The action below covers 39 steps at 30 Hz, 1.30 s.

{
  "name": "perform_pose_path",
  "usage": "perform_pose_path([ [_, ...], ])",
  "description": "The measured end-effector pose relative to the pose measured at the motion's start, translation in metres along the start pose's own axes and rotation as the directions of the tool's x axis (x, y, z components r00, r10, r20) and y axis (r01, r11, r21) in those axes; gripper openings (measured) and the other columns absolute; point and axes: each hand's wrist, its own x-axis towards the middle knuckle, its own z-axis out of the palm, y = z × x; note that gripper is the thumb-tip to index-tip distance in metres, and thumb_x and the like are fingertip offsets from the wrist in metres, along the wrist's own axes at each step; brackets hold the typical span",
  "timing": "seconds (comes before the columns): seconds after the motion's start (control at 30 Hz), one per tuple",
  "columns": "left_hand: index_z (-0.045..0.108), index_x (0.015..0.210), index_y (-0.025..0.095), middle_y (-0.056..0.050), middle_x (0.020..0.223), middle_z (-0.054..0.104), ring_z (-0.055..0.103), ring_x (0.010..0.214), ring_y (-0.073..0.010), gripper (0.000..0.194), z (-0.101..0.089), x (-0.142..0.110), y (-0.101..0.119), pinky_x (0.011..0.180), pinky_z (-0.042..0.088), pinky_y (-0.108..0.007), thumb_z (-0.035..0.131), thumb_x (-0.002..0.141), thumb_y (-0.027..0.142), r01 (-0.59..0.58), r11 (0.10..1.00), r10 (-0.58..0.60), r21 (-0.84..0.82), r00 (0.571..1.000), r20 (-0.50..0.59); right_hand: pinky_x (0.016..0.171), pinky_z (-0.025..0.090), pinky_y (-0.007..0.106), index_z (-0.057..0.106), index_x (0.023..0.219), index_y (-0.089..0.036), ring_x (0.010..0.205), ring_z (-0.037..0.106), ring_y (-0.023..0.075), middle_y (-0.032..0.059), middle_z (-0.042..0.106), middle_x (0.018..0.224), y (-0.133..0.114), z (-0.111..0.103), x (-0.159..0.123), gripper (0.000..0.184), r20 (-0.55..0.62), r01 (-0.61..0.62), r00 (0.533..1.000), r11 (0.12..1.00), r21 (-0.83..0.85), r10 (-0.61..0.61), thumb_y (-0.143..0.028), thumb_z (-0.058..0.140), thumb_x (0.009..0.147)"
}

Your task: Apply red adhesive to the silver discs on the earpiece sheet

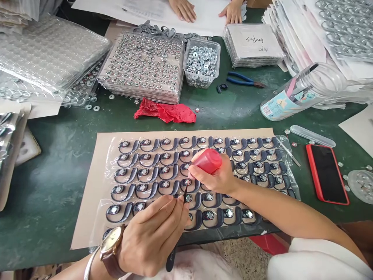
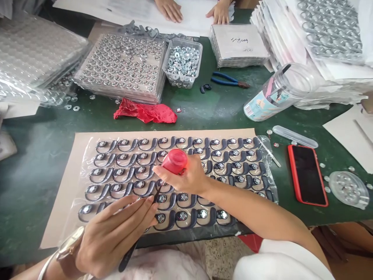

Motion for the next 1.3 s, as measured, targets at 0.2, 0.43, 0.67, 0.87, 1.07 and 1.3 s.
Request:
perform_pose_path([
  [0.2,0.068,0.104,0.003,-0.012,0.1,0.073,0.068,0.097,-0.0235,0.021,-0.002,0.001,-0.002,0.097,0.044,-0.042,0.053,0.091,0.009,0.085,0.991,-0.084,-0.106,0.996,0.014,0.057,0.053,0.029,0.064,0.069,-0.019,0.054,0.06,0.0134,0.0011,0.064,0.057,-0.006,-0.004,0.001,0.025,-0.032,-0.017,0.999,0.997,-0.081,0.015,-0.036,0.064,0.087],
  [0.43,0.068,0.106,0.008,-0.008,0.099,0.074,0.07,0.093,-0.0205,0.021,-0.004,0.006,-0.008,0.097,0.046,-0.04,0.057,0.088,0.009,0.153,0.975,-0.153,-0.16,0.988,0.016,0.054,0.052,0.027,0.064,0.072,-0.02,0.053,0.06,0.0128,-0.0001,0.063,0.058,0.0,-0.005,-0.003,0.021,-0.014,-0.023,1.0,0.999,-0.033,0.023,-0.035,0.064,0.087],
  [0.67,0.067,0.105,0.009,-0.007,0.098,0.074,0.07,0.09,-0.0177,0.021,-0.006,0.008,-0.013,0.097,0.045,-0.038,0.058,0.086,0.006,0.19,0.96,-0.193,-0.207,0.981,0.01,0.051,0.051,0.026,0.064,0.071,-0.02,0.051,0.059,0.0124,-0.0005,0.062,0.056,-0.003,-0.005,-0.003,0.022,0.0,-0.007,1.0,0.999,-0.039,0.007,-0.036,0.065,0.086],
  [0.87,0.066,0.104,0.014,-0.004,0.097,0.074,0.071,0.085,-0.0153,0.025,-0.008,0.009,-0.023,0.094,0.048,-0.038,0.059,0.084,0.002,0.296,0.891,-0.315,-0.344,0.949,0.0,0.054,0.052,0.026,0.062,0.072,-0.02,0.055,0.061,0.0132,0.0003,0.064,0.059,-0.005,-0.002,-0.002,0.022,0.029,0.081,0.996,0.996,-0.048,-0.08,-0.037,0.067,0.084],
  [1.07,0.065,0.103,0.02,0.001,0.094,0.075,0.071,0.082,-0.0134,0.024,-0.008,0.011,-0.027,0.093,0.049,-0.038,0.058,0.086,0.005,0.354,0.862,-0.382,-0.362,0.924,-0.006,0.053,0.051,0.026,0.061,0.068,-0.019,0.055,0.06,0.0119,0.0004,0.065,0.064,-0.013,-0.004,0.003,0.025,0.021,0.162,0.987,0.986,-0.043,-0.161,-0.039,0.074,0.077],
  [1.3,0.068,0.102,0.01,-0.005,0.097,0.075,0.071,0.089,-0.0148,0.016,-0.013,-0.001,-0.006,0.101,0.043,-0.037,0.06,0.089,0.009,0.177,0.966,-0.188,-0.189,0.981,-0.044,0.054,0.051,0.025,0.062,0.074,-0.02,0.054,0.059,0.0107,-0.002,0.063,0.059,-0.043,-0.015,-0.002,0.023,0.135,-0.084,0.987,0.996,0.012,0.082,-0.039,0.069,0.084],
])
